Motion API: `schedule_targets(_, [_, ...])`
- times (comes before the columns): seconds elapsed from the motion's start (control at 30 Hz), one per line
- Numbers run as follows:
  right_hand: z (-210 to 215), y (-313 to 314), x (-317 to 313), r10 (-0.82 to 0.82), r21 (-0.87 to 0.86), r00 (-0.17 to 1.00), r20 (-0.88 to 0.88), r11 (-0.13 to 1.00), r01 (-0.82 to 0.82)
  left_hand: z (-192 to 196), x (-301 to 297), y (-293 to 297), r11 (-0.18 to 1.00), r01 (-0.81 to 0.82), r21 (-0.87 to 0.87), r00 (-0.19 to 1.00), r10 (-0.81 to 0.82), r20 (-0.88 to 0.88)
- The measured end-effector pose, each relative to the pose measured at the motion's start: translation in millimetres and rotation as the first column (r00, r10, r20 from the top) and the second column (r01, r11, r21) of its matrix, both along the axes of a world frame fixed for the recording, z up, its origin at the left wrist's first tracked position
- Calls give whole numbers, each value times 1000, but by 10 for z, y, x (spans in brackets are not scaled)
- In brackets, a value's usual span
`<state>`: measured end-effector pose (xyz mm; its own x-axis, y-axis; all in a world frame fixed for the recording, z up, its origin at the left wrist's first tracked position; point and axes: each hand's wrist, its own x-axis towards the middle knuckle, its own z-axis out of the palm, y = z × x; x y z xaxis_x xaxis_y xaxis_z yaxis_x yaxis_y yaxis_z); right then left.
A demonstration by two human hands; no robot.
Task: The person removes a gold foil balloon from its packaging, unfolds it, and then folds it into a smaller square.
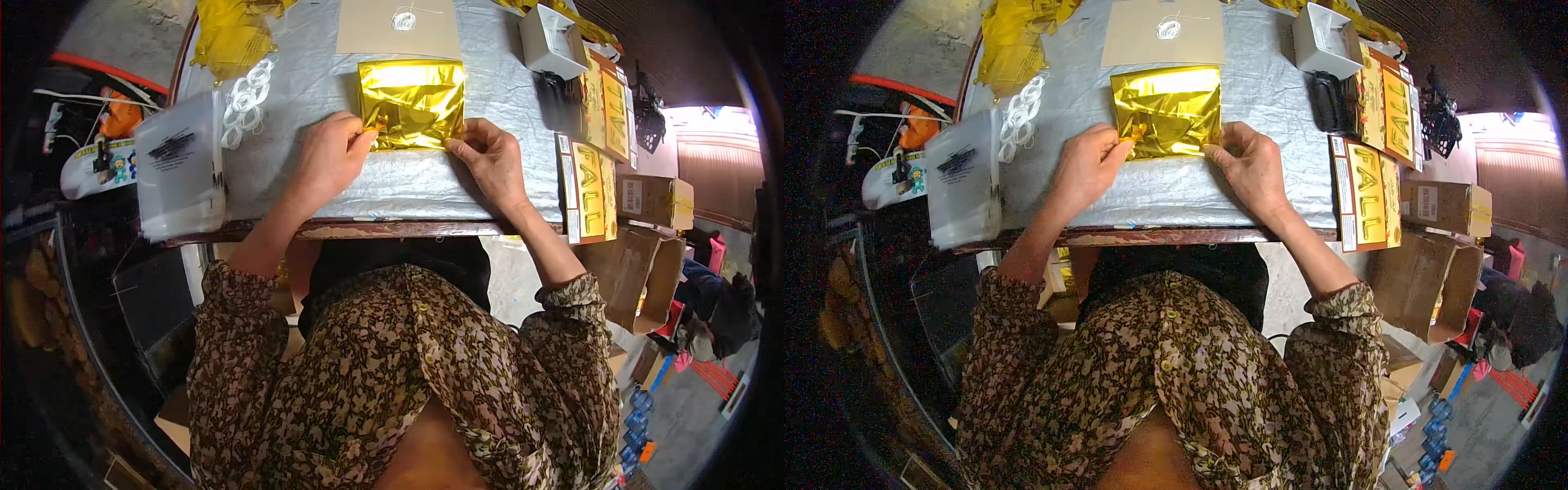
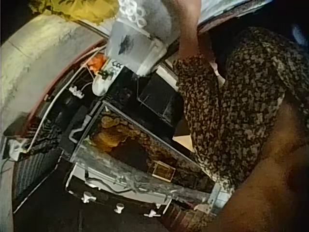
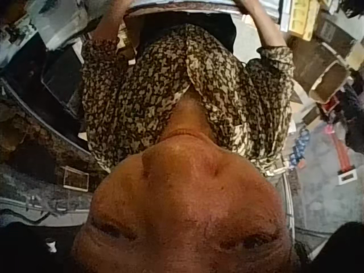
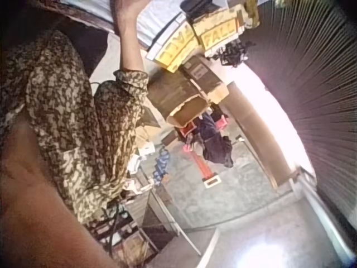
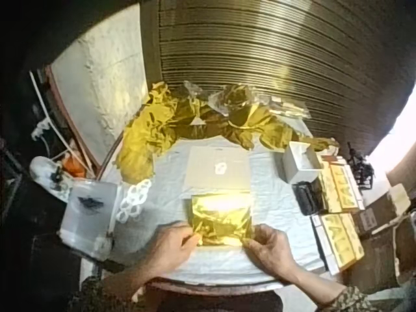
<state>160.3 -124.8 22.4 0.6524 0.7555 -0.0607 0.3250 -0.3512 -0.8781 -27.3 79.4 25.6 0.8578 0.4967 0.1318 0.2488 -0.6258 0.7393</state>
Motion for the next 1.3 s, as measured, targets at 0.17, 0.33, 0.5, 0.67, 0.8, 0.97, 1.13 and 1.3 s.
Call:
schedule_targets(0.17, [36,47,-1,-52,-59,998,-31,997,50,-70,0,-51,981,-28,-193,998,39,52])
schedule_targets(0.33, [106,94,1,-20,-112,1000,-10,994,19,-83,-8,-104,992,-121,-45,978,127,166])
schedule_targets(0.5, [-6,74,83,-26,-42,997,-66,999,23,-102,21,-118,991,-132,7,973,129,193])
schedule_targets(0.67, [-62,115,132,-12,-31,995,-99,999,9,-91,9,-134,985,-174,-5,965,171,201])
schedule_targets(0.8, [-39,114,142,-7,-72,997,-79,997,2,-157,38,-152,977,-190,92,971,174,162])
schedule_targets(0.97, [80,128,73,-53,-43,994,-92,998,49,-182,33,-177,967,-225,119,971,212,113])
schedule_targets(1.13, [21,71,58,-140,85,984,-113,985,150,-193,23,-145,973,-204,109,973,189,132])
schedule_targets(1.3, [28,-7,81,-30,-157,988,149,986,53,-188,22,-127,973,-213,93,971,200,132])
